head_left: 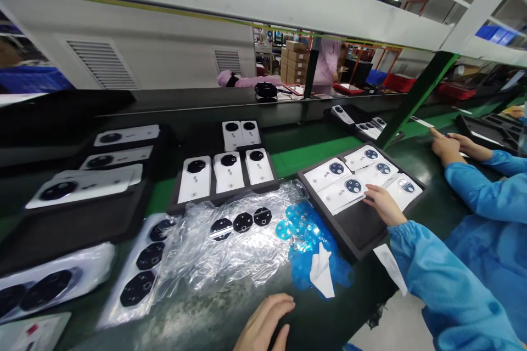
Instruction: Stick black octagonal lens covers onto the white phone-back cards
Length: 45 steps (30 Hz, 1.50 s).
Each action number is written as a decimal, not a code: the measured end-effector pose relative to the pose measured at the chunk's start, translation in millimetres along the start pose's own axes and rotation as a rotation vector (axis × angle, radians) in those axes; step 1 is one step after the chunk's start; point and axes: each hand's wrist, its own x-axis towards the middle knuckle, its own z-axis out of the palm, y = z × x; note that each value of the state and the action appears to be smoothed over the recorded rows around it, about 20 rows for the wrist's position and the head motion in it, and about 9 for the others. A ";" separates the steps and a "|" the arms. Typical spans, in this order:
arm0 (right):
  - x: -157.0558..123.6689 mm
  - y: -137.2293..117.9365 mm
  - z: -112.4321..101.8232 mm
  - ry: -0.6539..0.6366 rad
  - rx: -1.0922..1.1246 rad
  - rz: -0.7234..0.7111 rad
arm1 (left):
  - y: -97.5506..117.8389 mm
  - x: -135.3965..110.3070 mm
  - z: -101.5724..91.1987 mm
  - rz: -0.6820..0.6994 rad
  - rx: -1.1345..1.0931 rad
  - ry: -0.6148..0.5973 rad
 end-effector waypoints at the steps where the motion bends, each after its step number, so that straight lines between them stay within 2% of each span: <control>1: 1.1 -1.2 1.2 0.008 -0.042 -0.013 | 0.4 -0.2 0.1 0.003 0.001 0.003; 10: 15.8 -5.0 3.5 0.025 -0.334 -0.097 | 6.5 7.3 -3.2 0.036 -0.002 0.089; 18: 22.0 1.3 2.2 0.023 -0.444 -0.135 | 6.9 1.6 -3.7 -0.027 -0.031 0.024; 21: 24.0 6.0 3.1 0.035 -0.440 -0.174 | 7.2 1.2 -3.3 -0.060 -0.045 0.013; 24: 25.7 9.7 3.6 0.043 -0.430 -0.194 | 7.6 2.4 -3.5 -0.036 -0.050 0.046; 33: 23.7 10.1 4.1 0.048 -0.401 -0.153 | 11.8 8.6 -7.5 0.014 -0.028 0.129; 40: 5.7 6.3 1.1 0.074 -0.312 -0.164 | 9.3 1.1 -5.0 -0.048 -0.086 0.058; 45: -7.9 7.0 2.9 0.070 -0.228 -0.127 | 11.2 1.4 -6.9 -0.030 -0.074 0.074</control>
